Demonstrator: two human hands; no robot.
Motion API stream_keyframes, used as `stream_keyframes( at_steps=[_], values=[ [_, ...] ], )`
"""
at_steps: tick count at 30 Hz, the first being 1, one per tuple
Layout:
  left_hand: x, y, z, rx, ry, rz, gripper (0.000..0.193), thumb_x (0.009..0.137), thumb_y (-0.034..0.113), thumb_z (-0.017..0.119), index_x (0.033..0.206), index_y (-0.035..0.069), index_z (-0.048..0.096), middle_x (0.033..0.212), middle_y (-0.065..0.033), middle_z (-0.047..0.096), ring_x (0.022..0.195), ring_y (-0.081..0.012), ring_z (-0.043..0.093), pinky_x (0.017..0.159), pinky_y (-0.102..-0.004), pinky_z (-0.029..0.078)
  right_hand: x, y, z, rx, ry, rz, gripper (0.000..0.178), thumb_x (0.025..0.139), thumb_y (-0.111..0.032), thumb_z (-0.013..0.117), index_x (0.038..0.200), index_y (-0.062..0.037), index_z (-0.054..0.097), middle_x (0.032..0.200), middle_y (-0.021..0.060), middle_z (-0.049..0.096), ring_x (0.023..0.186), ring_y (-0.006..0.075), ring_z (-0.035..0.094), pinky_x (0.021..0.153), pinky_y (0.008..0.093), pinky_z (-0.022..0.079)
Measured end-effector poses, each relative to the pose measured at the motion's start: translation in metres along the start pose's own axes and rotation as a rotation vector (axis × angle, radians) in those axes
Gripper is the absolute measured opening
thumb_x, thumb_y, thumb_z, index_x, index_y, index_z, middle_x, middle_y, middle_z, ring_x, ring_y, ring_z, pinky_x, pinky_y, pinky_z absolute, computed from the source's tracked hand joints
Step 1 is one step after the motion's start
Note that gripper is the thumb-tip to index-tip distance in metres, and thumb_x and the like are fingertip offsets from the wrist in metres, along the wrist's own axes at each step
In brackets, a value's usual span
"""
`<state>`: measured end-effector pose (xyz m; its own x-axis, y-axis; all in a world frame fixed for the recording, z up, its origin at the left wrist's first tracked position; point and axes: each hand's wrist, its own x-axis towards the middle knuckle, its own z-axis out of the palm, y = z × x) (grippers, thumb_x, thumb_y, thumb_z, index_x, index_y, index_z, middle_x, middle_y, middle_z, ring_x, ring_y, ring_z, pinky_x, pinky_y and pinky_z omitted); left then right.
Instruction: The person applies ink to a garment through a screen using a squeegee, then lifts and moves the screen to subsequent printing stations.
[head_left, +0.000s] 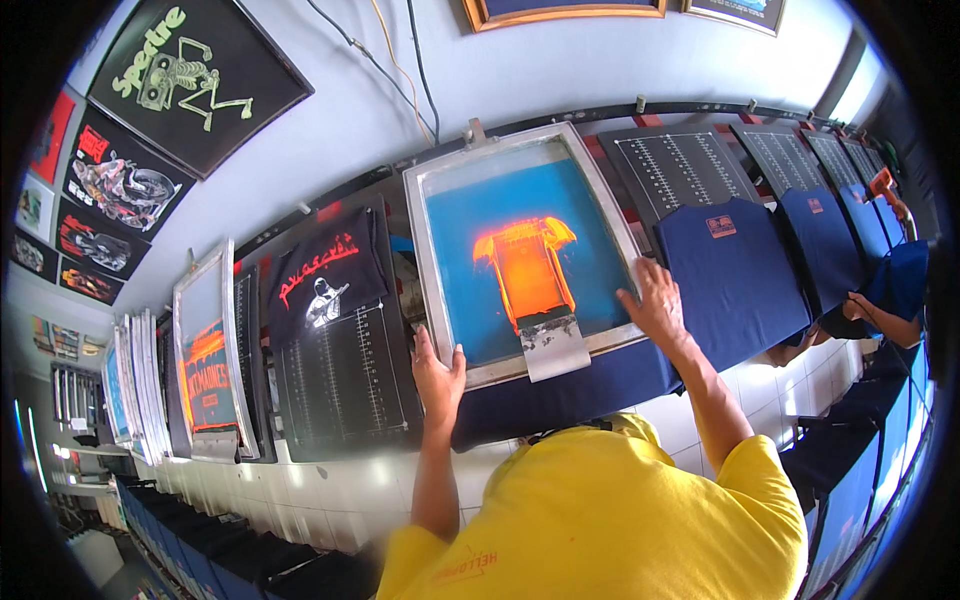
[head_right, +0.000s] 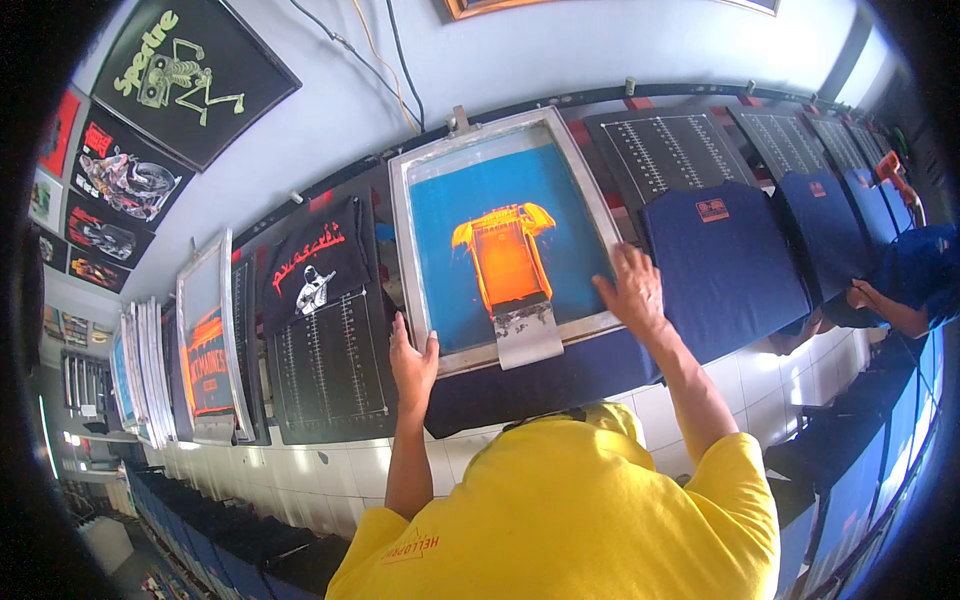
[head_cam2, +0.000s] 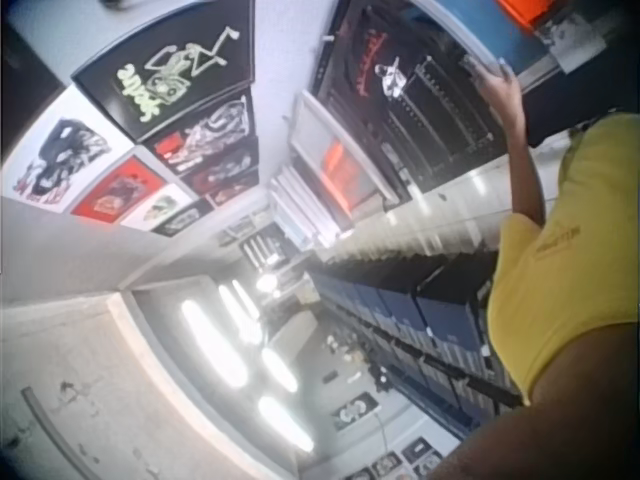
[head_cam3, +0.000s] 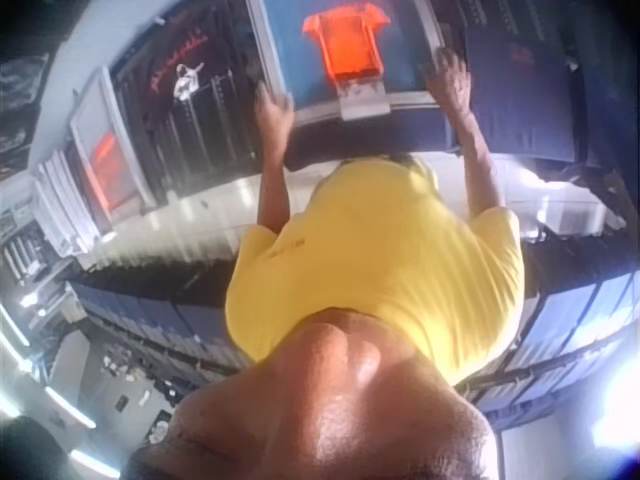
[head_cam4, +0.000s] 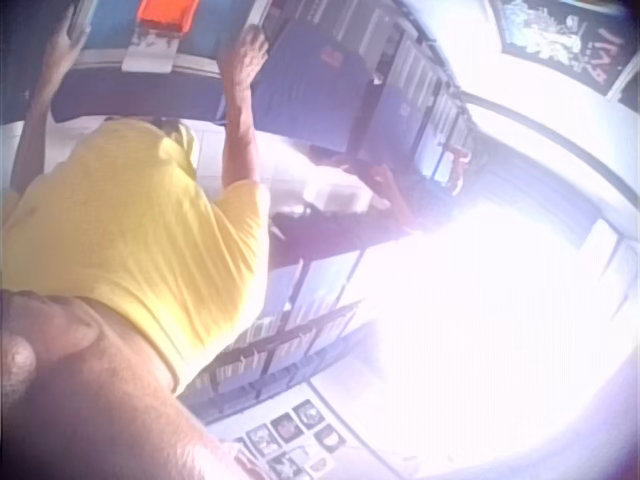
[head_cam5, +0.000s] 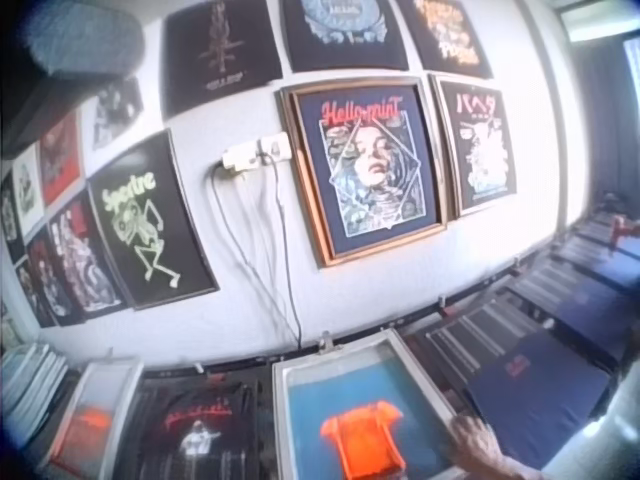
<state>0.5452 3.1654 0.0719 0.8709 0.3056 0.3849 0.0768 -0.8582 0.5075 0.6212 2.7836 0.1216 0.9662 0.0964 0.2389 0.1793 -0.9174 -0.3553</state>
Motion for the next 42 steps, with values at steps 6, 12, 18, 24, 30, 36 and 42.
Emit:
stream_keyframes(
  at_steps=[6,12,18,24,30,36,42],
  values=[
    [-0.031,0.055,-0.025,-0.432,-0.311,0.248,0.039,0.091,0.01,0.062,0.128,0.0,0.06,0.13,-0.0193,0.062,0.124,-0.0367,0.057,0.106,-0.0429,0.044,-0.042,-0.063,-0.014,0.102,-0.288,-0.644,0.062,0.08,-0.023,0.076,0.135,-0.0062,0.053,0.137,0.0092,0.055,0.121,0.031,0.054,0.102,0.0453,0.044],
    [-0.012,0.088,-0.011,-0.598,-0.52,0.422,0.035,0.099,0.007,0.049,0.132,-0.001,0.054,0.133,-0.0197,0.059,0.123,-0.0371,0.057,0.104,-0.0425,0.044,-0.011,-0.075,-0.013,-0.038,-0.354,-0.666,0.056,0.07,-0.014,0.074,0.123,-0.0085,0.057,0.123,0.0066,0.062,0.112,0.0263,0.058,0.093,0.0418,0.045],
    [0.004,0.097,0.006,-0.457,-0.476,0.492,0.036,0.095,0.005,0.054,0.131,0.0,0.047,0.125,-0.0179,0.061,0.113,-0.0349,0.06,0.093,-0.0466,0.045,0.0,-0.085,0.011,0.035,-0.199,-0.629,0.045,0.062,-0.012,0.077,0.104,-0.0076,0.061,0.103,0.006,0.066,0.095,0.025,0.062,0.083,0.0409,0.044],
    [-0.017,0.105,-0.007,-0.301,-0.441,0.503,0.04,0.092,0.006,0.057,0.131,0.004,0.049,0.127,-0.0141,0.062,0.115,-0.0293,0.06,0.097,-0.0444,0.038,-0.013,-0.088,-0.006,0.02,-0.107,-0.671,0.026,0.064,-0.011,0.072,0.087,-0.009,0.06,0.09,0.0048,0.065,0.083,0.0229,0.062,0.074,0.0383,0.042],
    [-0.024,0.094,0.013,-0.218,-0.395,0.505,0.05,0.085,0.006,0.065,0.132,0.007,0.049,0.13,-0.0106,0.061,0.119,-0.0243,0.058,0.093,-0.0436,0.036,-0.016,-0.078,0.029,-0.013,0.004,-0.662,0.018,0.069,-0.012,0.07,0.086,-0.0087,0.064,0.093,0.0045,0.067,0.083,0.0201,0.064,0.071,0.0364,0.045],
    [0.093,0.087,0.053,-0.17,-0.292,0.564,0.032,0.093,0.007,0.059,0.124,0.008,0.053,0.109,-0.0125,0.069,0.092,-0.0314,0.064,0.085,-0.0448,0.038,0.101,-0.085,0.058,-0.104,-0.053,-0.584,0.009,0.075,-0.015,0.07,0.083,-0.0117,0.067,0.089,0.0073,0.07,0.086,0.0252,0.068,0.078,0.0406,0.047],
    [0.115,0.092,0.05,-0.247,-0.27,0.534,0.022,0.091,0.007,0.061,0.113,0.006,0.062,0.092,-0.0153,0.067,0.091,-0.0345,0.063,0.087,-0.048,0.04,0.116,-0.09,0.045,-0.076,-0.088,-0.564,0.022,0.073,-0.016,0.076,0.093,-0.0117,0.07,0.09,0.0086,0.069,0.085,0.0272,0.067,0.078,0.042,0.047]
  ],
)
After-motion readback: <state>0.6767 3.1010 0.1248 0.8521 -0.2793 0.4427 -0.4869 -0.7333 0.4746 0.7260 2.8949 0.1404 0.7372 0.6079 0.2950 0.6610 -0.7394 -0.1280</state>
